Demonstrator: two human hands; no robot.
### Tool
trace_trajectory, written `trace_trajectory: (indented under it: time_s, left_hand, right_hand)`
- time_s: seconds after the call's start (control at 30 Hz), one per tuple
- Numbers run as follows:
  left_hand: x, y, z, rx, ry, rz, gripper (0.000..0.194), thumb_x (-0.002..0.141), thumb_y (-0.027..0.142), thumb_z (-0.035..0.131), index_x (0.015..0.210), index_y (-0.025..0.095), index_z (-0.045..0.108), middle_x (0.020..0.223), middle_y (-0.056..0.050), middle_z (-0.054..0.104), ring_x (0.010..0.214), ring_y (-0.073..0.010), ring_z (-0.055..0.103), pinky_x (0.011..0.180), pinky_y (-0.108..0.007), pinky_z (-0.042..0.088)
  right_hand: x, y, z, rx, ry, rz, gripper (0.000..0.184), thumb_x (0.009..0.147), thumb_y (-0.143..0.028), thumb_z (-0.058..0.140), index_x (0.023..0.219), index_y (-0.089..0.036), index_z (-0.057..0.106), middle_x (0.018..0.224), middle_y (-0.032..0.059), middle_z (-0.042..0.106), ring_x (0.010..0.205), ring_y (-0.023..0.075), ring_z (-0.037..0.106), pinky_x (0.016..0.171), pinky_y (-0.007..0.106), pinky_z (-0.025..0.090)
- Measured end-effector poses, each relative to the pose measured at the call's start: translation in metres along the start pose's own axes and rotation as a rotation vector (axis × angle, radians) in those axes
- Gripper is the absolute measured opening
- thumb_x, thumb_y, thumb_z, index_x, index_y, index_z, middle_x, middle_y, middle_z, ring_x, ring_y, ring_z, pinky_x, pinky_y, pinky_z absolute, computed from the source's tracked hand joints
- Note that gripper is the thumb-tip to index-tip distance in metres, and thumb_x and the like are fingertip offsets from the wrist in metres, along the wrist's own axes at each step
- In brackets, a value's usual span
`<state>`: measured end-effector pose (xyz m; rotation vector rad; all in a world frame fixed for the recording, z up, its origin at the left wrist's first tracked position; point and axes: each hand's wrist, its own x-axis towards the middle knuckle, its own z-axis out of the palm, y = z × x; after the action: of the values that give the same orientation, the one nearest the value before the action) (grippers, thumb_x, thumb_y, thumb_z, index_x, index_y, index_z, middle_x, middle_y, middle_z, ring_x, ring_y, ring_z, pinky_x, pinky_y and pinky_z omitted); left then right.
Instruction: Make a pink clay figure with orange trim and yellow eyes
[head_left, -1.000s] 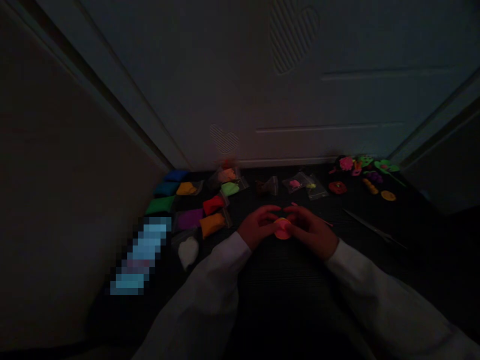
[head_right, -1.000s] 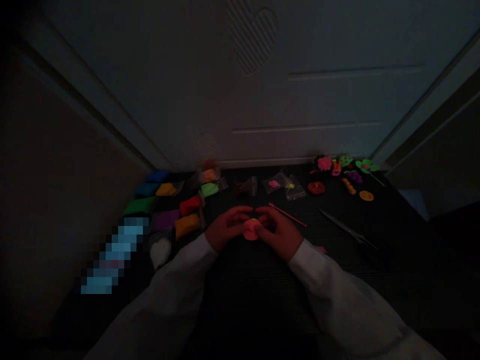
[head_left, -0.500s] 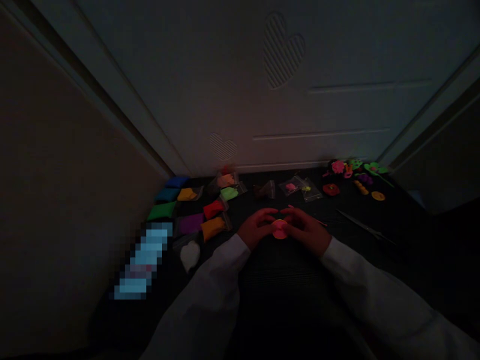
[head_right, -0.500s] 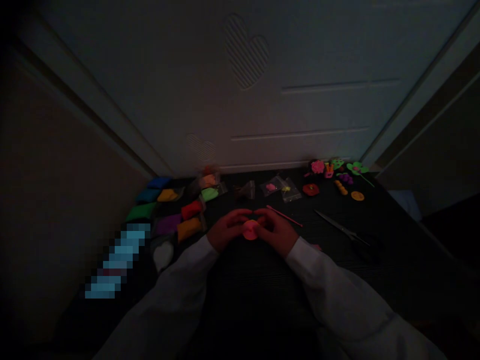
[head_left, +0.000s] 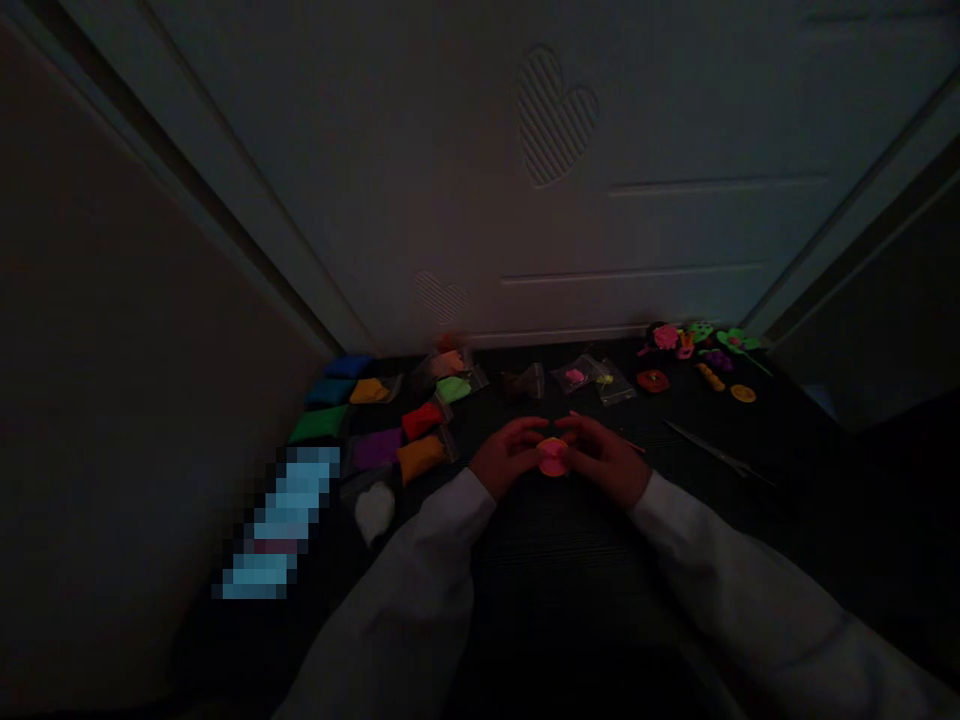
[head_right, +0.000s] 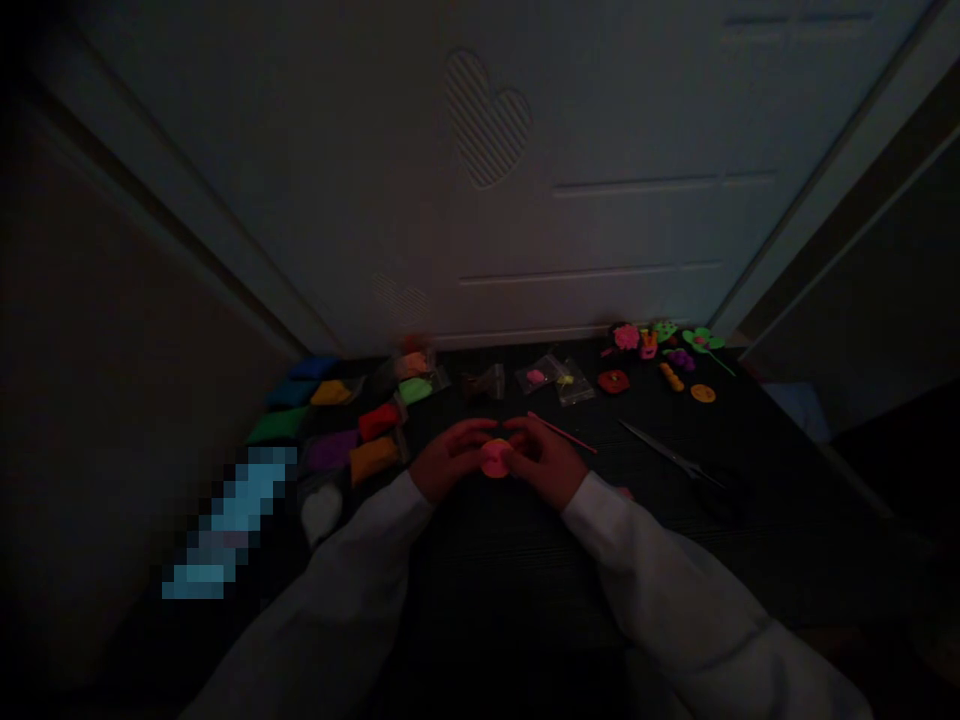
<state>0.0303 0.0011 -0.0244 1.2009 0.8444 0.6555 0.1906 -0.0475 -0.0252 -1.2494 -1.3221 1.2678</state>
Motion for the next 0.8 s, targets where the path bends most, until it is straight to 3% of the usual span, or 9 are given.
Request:
trace_trajectory:
  time_s: [0.8]
  left_hand:
    - [-0.007, 0.010, 0.001, -0.053, -0.012, -0.035, 0.051, 0.057, 0.023, 0.069, 0.104, 0.017, 0.049, 0.082, -0.003, 0.063, 0.075, -0.0153, 0.059, 0.073, -0.030, 0.042]
  right_hand:
    - [-0.004, -0.009, 0.000, 0.049, -0.006, 0.028, 0.037, 0.069, -0.032, 0.059, 0.102, -0.021, 0.046, 0.082, 0.0003, 0.058, 0.075, 0.0124, 0.056, 0.072, 0.030, 0.044]
